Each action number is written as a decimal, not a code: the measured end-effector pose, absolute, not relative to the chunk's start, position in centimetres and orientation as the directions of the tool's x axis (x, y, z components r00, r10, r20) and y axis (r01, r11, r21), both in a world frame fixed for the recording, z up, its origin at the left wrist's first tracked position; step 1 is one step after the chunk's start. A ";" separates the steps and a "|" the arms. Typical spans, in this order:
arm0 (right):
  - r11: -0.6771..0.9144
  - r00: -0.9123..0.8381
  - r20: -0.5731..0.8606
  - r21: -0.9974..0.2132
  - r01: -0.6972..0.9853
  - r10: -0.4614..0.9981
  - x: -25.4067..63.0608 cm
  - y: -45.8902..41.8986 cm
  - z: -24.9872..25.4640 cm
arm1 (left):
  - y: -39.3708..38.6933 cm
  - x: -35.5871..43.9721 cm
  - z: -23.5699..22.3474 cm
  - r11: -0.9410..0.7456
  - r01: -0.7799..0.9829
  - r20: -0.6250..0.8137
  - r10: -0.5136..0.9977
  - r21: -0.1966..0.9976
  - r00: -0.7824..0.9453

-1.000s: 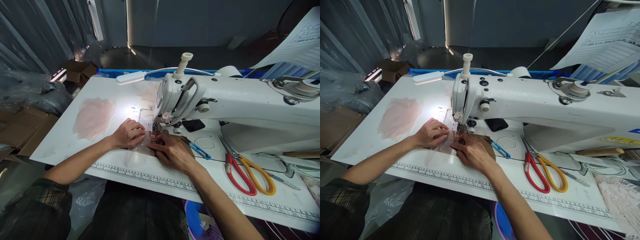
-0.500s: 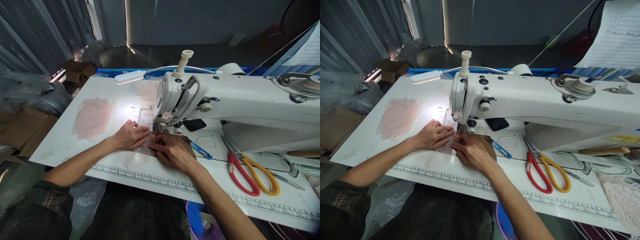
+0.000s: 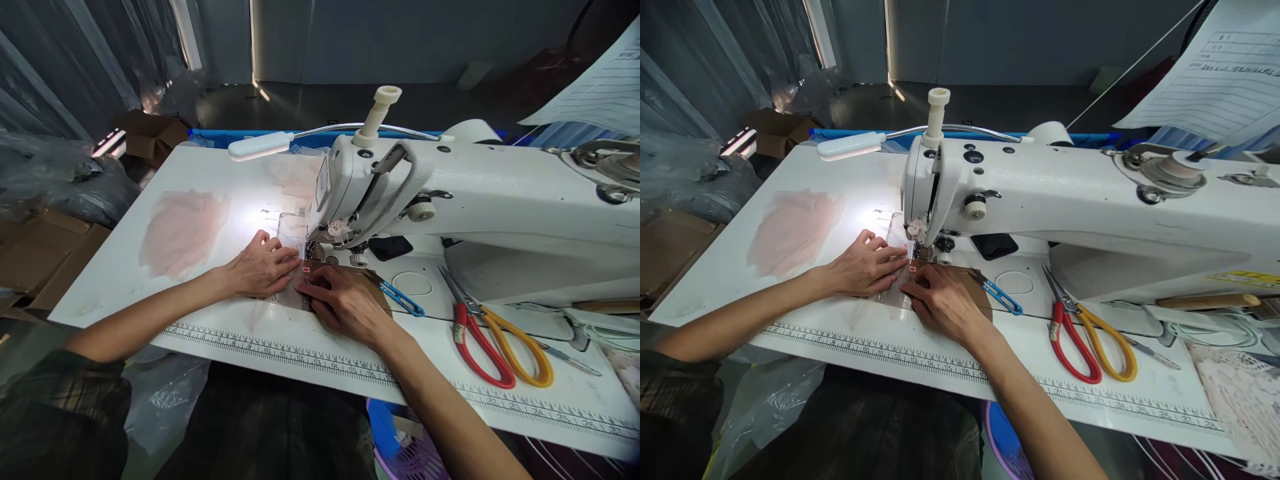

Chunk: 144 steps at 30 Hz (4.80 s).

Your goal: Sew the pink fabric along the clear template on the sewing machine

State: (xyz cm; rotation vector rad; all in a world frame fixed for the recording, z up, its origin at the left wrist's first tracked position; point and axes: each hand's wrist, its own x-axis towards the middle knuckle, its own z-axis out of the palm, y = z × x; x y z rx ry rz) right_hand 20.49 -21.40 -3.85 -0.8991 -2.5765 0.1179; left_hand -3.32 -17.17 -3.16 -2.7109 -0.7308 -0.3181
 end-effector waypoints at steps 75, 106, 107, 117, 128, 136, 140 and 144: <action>0.602 -0.500 0.348 -0.319 0.732 0.793 20.2 -21.4 -5.3 | -15.2 -1.9 -3.6 -0.804 0.576 0.300 0.518 -0.151 0.801; 0.352 -0.320 0.162 -0.580 0.735 0.934 21.5 -18.8 -3.8 | -16.7 -2.0 -3.2 -0.943 0.308 0.516 0.327 0.126 0.792; 0.376 -0.343 0.168 -0.559 0.739 0.924 21.4 -19.0 -3.8 | -16.7 -1.9 -3.1 -0.948 0.304 0.515 0.309 0.097 0.800; 0.504 -0.490 0.123 -0.281 0.817 0.863 21.2 -19.5 -4.2 | -16.6 -2.0 -4.6 -0.955 0.296 0.510 0.263 0.018 0.819; 0.540 -0.516 0.161 -0.252 0.803 0.842 21.4 -19.5 -4.5 | -16.8 -2.1 -4.0 -0.954 0.286 0.472 0.212 -0.090 0.855; 0.516 -0.500 0.130 -0.263 0.815 0.856 21.4 -19.5 -4.4 | -17.3 -2.3 -3.1 -0.962 0.255 0.330 0.211 -0.097 0.920; 0.546 -0.537 0.118 -0.292 0.785 0.836 21.6 -19.5 -4.1 | -17.4 -2.5 -2.9 -0.966 0.248 0.270 0.218 -0.080 0.938; 0.596 -0.588 0.120 -0.280 0.753 0.800 21.8 -19.7 -3.9 | -17.5 -2.3 -2.7 -0.967 0.249 0.274 0.225 -0.054 0.935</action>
